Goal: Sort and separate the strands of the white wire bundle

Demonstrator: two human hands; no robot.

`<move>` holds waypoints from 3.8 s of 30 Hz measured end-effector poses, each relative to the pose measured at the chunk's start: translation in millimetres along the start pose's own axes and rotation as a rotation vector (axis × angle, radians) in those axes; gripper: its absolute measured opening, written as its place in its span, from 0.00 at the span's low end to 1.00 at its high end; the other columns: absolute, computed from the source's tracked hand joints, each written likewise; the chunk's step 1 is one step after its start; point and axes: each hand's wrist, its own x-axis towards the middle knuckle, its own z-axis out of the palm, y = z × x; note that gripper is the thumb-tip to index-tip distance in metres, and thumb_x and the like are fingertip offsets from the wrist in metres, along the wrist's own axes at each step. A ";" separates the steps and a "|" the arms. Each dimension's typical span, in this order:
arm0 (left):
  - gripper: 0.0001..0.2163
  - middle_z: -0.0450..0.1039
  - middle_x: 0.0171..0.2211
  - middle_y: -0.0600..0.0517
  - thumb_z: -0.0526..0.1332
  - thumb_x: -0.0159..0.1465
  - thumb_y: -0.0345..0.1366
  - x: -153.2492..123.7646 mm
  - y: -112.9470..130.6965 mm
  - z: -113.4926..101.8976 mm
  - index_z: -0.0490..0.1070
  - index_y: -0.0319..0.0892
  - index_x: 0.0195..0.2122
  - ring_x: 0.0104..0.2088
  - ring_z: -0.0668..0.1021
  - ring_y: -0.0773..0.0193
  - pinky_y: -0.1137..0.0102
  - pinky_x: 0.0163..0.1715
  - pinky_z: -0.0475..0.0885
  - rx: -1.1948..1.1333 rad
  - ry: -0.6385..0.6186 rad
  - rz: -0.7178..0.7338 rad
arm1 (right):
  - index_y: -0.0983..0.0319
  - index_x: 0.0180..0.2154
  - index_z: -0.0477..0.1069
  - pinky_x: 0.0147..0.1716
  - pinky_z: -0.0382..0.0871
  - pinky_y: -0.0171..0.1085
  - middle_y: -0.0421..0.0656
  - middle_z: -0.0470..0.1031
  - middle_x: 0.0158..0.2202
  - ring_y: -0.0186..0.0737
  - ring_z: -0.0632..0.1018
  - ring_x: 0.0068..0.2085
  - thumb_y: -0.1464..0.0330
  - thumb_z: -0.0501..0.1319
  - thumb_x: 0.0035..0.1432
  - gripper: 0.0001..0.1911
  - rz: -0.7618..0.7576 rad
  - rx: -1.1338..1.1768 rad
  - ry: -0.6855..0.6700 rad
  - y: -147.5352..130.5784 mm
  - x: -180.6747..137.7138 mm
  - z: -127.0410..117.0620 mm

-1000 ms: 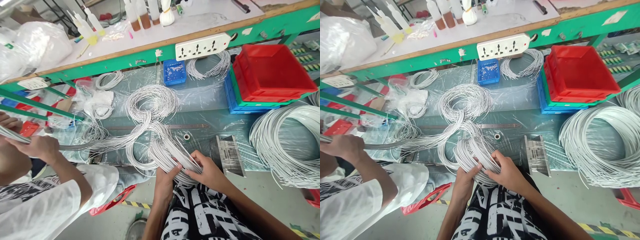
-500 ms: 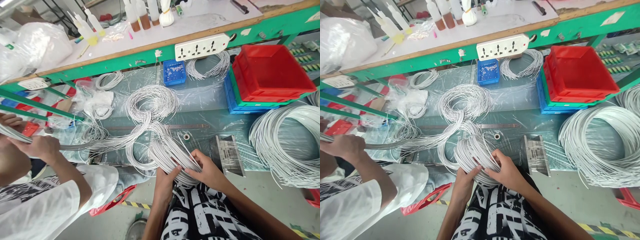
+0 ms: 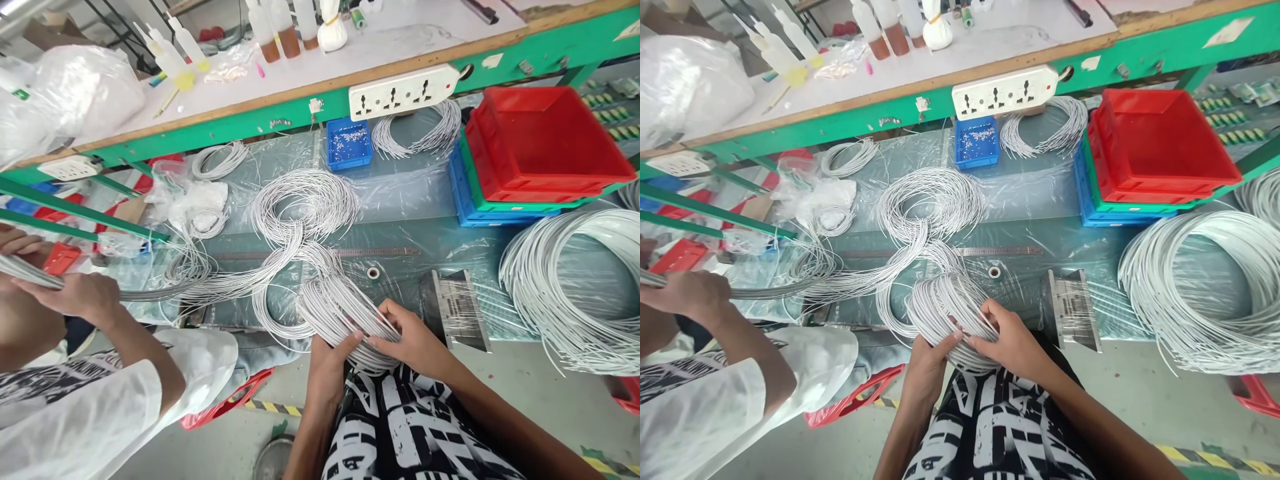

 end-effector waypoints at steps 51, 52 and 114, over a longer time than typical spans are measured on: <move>0.22 0.81 0.42 0.42 0.74 0.52 0.34 5.9 -5.5 -1.4 0.77 0.35 0.49 0.42 0.80 0.51 0.59 0.49 0.72 -0.011 0.010 -0.003 | 0.57 0.35 0.56 0.30 0.58 0.36 0.35 0.63 0.29 0.39 0.67 0.30 0.61 0.62 0.59 0.14 0.013 -0.169 0.043 0.2 1.6 0.5; 0.22 0.81 0.43 0.42 0.74 0.52 0.34 5.5 -5.4 -0.8 0.77 0.36 0.49 0.43 0.80 0.51 0.59 0.49 0.72 -0.010 0.017 -0.001 | 0.57 0.35 0.56 0.30 0.58 0.35 0.35 0.63 0.28 0.39 0.67 0.30 0.62 0.62 0.58 0.14 0.007 -0.174 0.058 1.0 1.5 1.8; 0.14 0.77 0.32 0.52 0.74 0.50 0.37 3.0 -4.3 4.7 0.74 0.40 0.36 0.36 0.78 0.58 0.66 0.42 0.70 -0.108 0.021 -0.030 | 0.58 0.36 0.55 0.29 0.58 0.35 0.35 0.63 0.29 0.38 0.68 0.30 0.63 0.60 0.61 0.12 -0.088 -0.017 0.033 9.9 7.0 6.0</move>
